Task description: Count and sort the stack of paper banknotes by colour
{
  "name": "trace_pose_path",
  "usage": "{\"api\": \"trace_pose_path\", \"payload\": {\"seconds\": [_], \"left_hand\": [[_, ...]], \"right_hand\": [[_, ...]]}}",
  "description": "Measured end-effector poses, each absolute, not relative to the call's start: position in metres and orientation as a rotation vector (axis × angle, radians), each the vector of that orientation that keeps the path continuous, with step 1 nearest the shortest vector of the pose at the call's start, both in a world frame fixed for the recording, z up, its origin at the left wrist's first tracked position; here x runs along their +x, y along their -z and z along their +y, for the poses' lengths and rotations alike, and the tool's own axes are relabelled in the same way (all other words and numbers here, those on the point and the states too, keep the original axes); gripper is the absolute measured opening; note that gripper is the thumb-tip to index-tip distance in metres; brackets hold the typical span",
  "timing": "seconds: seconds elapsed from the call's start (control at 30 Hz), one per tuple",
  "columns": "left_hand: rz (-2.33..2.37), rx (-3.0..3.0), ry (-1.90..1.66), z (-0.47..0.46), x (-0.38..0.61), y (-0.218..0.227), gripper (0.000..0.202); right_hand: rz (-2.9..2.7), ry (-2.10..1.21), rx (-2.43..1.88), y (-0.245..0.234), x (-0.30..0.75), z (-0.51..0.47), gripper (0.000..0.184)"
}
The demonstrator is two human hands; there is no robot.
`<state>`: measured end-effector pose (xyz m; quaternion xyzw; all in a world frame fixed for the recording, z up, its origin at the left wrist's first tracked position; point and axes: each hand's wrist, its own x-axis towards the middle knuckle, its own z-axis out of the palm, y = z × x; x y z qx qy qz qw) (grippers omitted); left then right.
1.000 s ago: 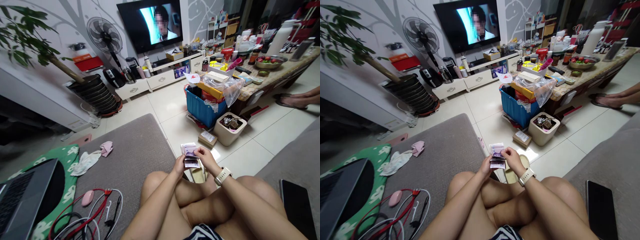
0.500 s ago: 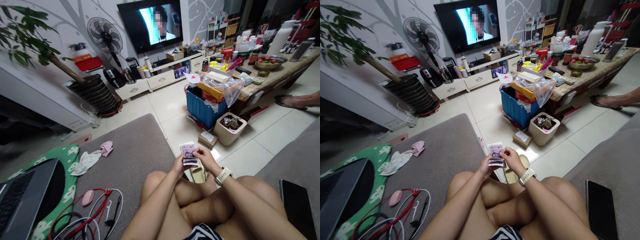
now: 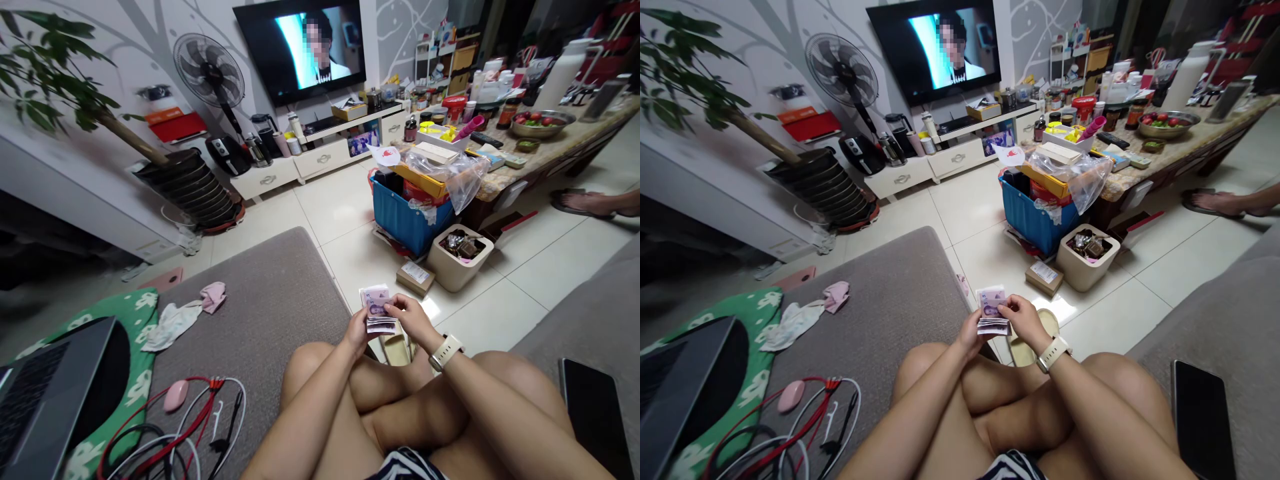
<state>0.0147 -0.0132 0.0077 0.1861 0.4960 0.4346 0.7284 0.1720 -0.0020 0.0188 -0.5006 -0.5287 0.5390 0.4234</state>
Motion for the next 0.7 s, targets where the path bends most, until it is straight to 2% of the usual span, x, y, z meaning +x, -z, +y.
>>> {"api": "trace_pose_path", "payload": {"seconds": [0.23,0.7], "left_hand": [[1.144,0.338,-1.009,-0.011,0.014,-0.007,0.023],[1.202,0.388,-1.051,-0.010,0.014,-0.007,0.027]], "right_hand": [[-1.260,-1.425,-1.110,-0.024,0.169,-0.005,0.023],[-1.260,-1.385,-1.161,-0.023,0.170,-0.004,0.028]]}}
